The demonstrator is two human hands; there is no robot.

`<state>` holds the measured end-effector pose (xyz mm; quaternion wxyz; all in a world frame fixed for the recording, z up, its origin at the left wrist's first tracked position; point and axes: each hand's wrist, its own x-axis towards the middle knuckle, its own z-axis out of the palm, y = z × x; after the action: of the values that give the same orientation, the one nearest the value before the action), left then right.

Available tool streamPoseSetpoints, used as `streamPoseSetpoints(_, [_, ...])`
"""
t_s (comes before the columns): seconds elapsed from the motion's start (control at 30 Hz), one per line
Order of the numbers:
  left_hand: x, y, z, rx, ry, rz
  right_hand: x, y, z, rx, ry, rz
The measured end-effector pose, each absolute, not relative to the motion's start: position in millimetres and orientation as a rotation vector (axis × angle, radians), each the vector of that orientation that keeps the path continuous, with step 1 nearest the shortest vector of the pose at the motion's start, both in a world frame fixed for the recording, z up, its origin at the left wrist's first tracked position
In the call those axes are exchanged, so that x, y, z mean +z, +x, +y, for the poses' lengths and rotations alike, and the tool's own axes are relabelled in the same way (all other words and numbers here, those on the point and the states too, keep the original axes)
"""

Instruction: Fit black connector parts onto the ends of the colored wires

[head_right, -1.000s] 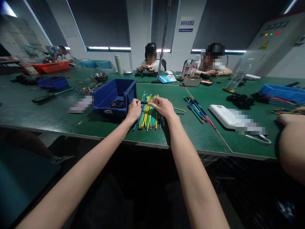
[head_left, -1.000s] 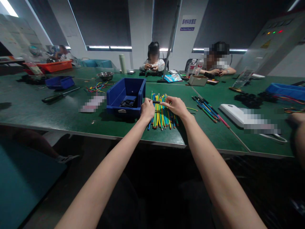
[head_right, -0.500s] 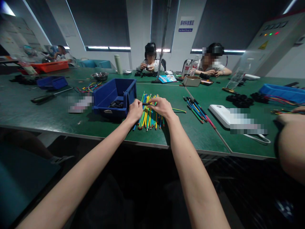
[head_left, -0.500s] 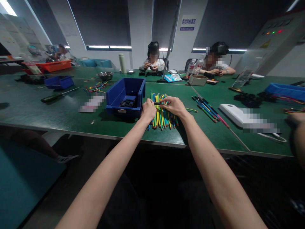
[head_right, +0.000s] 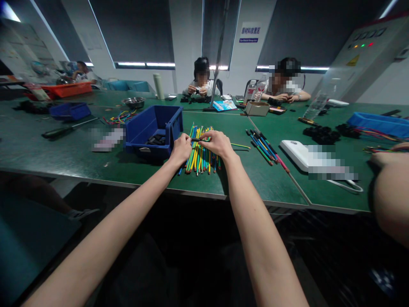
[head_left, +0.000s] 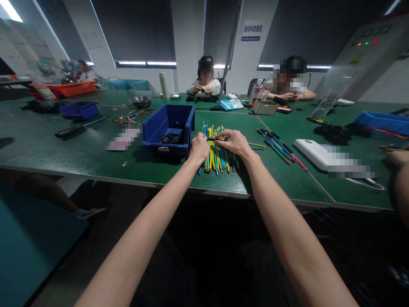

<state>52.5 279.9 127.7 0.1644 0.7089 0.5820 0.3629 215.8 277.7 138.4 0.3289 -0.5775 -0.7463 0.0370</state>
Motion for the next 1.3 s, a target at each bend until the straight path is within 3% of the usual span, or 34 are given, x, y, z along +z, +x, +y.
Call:
streamPoseSetpoints(0.23, [125.5,51.7,283.6,1.059,1.997,1.644,135.9,219.0,284.3,0.186,-1.393,-1.934])
streamPoseSetpoints(1.3, [123.7,51.4,290.6,1.216,1.804,1.584,136.5,227.7,286.1,-0.003,-1.558,-1.788])
